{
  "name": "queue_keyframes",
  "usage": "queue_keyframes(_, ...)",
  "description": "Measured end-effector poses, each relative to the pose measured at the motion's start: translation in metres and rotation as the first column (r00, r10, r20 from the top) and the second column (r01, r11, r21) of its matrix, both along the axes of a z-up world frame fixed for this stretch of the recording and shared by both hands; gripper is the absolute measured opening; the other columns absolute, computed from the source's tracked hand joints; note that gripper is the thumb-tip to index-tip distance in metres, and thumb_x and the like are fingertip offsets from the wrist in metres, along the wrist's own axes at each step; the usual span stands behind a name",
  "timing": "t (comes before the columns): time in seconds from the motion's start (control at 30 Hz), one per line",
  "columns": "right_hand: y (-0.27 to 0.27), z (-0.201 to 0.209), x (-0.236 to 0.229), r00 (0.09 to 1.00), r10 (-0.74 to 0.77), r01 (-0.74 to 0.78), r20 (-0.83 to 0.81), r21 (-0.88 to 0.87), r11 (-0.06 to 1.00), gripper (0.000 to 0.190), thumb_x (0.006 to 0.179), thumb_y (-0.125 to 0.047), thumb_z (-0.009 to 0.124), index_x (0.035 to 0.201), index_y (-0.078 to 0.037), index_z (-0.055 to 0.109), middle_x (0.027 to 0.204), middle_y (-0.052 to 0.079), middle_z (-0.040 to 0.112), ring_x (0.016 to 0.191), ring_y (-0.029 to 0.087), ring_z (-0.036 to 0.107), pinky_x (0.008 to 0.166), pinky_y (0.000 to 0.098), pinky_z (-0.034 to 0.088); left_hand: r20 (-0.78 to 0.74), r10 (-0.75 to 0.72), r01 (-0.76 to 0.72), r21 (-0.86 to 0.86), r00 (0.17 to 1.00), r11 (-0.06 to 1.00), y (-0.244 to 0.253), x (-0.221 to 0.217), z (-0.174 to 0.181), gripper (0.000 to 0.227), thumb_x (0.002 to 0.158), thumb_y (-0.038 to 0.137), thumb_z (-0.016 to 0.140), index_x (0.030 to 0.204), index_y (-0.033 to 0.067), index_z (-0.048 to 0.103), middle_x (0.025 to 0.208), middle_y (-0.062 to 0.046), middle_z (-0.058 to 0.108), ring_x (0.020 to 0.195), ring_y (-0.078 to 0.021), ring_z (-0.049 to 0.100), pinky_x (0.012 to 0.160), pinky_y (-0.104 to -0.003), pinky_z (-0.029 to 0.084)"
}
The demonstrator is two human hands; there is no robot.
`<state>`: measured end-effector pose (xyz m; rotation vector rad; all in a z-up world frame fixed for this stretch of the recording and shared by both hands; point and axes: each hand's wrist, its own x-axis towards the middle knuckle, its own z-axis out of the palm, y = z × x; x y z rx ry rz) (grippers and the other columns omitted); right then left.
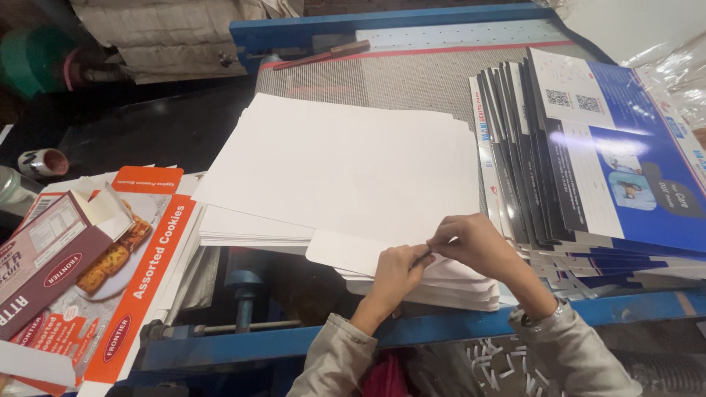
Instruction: The person inserts a white folded paper into a printed brochure cover and places the assembled unit onto a stack. The person repeats this process continuously, handling the covers and inserts one at a time.
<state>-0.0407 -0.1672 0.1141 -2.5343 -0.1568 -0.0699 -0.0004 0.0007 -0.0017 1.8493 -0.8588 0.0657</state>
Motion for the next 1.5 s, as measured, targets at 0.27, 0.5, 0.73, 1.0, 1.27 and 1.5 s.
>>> queue_keyframes(0.27,-0.002,0.004,0.014,0.994,0.067,-0.069,-0.088,-0.026,0.997,0.009,0.076,-0.013,0.080,0.083,-0.007,0.083,0.077,0.007,0.078,0.071,0.021,0.077,0.066,0.0313,0.059,-0.023,0.001,-0.001,0.015,1.000,1.000,0.002,-0.001,0.005,0.016,0.092,0.022,0.072,0.095,0.0062,0.073,0.067,-0.017,0.065,0.061,-0.0351,0.065,0.057,-0.045,0.048)
queue_keyframes(0.5,0.003,-0.011,0.007,0.989,-0.054,0.062,-0.138,0.057,0.996,0.012,0.077,-0.008,0.078,0.088,-0.003,0.080,0.083,0.009,0.080,0.077,0.018,0.079,0.074,0.0293,0.063,0.075,0.010,-0.007,-0.033,0.997,0.999,0.003,-0.002,0.000,0.016,0.091,0.022,0.072,0.099,0.0075,0.075,0.073,-0.017,0.068,0.065,-0.0353,0.067,0.060,-0.044,0.051)
queue_keyframes(0.73,0.006,-0.025,-0.025,0.991,-0.129,0.118,0.017,0.296,0.948,0.015,0.084,-0.008,0.073,0.097,-0.001,0.078,0.089,0.008,0.081,0.085,0.016,0.080,0.078,0.0282,0.065,-0.047,0.023,-0.022,0.027,0.999,0.999,0.003,-0.001,0.003,0.020,0.091,0.026,0.072,0.099,0.0079,0.075,0.070,-0.019,0.067,0.063,-0.0369,0.067,0.058,-0.045,0.051)
queue_keyframes(1.0,0.022,-0.022,-0.020,0.981,-0.170,0.175,0.098,-0.038,0.984,0.010,0.080,-0.014,0.079,0.087,-0.007,0.078,0.087,0.010,0.079,0.080,0.024,0.077,0.072,0.0336,0.060,0.013,0.013,-0.012,-0.035,1.000,0.999,0.003,0.000,-0.006,0.021,0.091,0.026,0.070,0.101,0.0086,0.076,0.073,-0.018,0.069,0.064,-0.0361,0.068,0.059,-0.043,0.052)
queue_keyframes(1.27,-0.012,-0.037,-0.053,0.874,-0.378,0.409,0.305,-0.041,0.912,0.014,0.077,-0.012,0.077,0.090,-0.008,0.074,0.091,0.009,0.078,0.082,0.023,0.075,0.073,0.0362,0.057,-0.142,0.024,-0.027,-0.015,0.990,1.000,0.008,0.001,0.008,0.022,0.090,0.028,0.073,0.095,0.0073,0.077,0.070,-0.016,0.071,0.060,-0.0285,0.071,0.057,-0.037,0.054)
queue_keyframes(1.5,-0.051,-0.029,-0.206,0.561,-0.757,0.813,0.335,-0.050,0.580,0.018,0.093,-0.019,0.080,0.107,-0.007,0.078,0.102,0.008,0.078,0.091,0.016,0.075,0.083,0.0307,0.058,-0.037,0.040,-0.043,-0.085,0.998,0.995,0.005,-0.007,0.016,0.020,0.090,0.026,0.076,0.093,0.0066,0.079,0.079,-0.015,0.075,0.063,-0.0254,0.072,0.060,-0.035,0.055)
